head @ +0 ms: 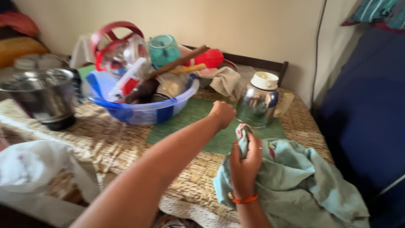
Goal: The person wipes a stainless steel thermos with a cloth, rotating it to clean different sides. Then the person wipes a clear plastic lid with the same cloth, turning it over to clean both sides.
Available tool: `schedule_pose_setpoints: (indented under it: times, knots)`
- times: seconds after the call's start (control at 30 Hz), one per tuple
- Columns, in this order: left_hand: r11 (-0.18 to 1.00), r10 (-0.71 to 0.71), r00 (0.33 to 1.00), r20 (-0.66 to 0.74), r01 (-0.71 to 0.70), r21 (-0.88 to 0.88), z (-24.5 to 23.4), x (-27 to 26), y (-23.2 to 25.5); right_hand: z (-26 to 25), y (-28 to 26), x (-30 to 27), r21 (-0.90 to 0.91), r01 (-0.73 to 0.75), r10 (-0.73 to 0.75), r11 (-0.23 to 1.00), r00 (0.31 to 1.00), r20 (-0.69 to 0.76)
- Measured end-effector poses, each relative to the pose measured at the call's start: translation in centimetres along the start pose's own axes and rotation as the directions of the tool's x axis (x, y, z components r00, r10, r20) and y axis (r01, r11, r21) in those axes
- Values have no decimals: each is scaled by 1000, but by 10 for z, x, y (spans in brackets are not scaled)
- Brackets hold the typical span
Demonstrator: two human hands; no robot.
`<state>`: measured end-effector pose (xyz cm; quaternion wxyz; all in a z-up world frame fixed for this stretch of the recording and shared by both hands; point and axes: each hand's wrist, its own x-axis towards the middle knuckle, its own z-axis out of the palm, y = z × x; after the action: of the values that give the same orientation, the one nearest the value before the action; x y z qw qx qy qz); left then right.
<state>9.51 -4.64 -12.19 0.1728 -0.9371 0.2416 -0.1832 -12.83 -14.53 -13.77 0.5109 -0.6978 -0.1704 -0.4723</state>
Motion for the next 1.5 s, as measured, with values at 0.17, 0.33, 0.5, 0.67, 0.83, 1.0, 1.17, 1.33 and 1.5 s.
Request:
schedule_pose_setpoints:
  times: [0.17,0.33,0.5,0.67,0.83,1.0,1.17,1.33,1.5]
  knots:
    - [932,90,941,-326,36,361,-151,-71,-52,1,1,1,-130,80,-85,988,996,-38]
    - [890,-456,881,127,455,35,-240,-136,-170,5,4,1,-65,108,-113,992,991,-74]
    - [880,-455,835,311,475,12,-169,-168,-243,8,7,1,-96,91,-98,991,993,-68]
    - [803,-585,784,208,595,16,-162,-189,-271,5,6,0,-81,77,-81,994,996,-44]
    - [691,-722,692,-9,721,46,-240,-226,-285,3,1,0,-83,85,-88,993,996,-35]
    - [709,-705,697,-132,697,-107,-247,-247,-333,1,-1,-1,-56,82,-84,995,996,-27]
    - [648,-757,647,-91,727,-227,-192,-252,-368,2,1,1,-74,94,-97,993,995,-30]
    - [439,-888,453,-76,788,-432,-161,-266,-373,5,5,-1,-94,108,-110,990,994,-17]
    - [600,-796,564,-220,687,-410,-164,-256,-317,4,1,-2,-58,66,-67,996,998,-14]
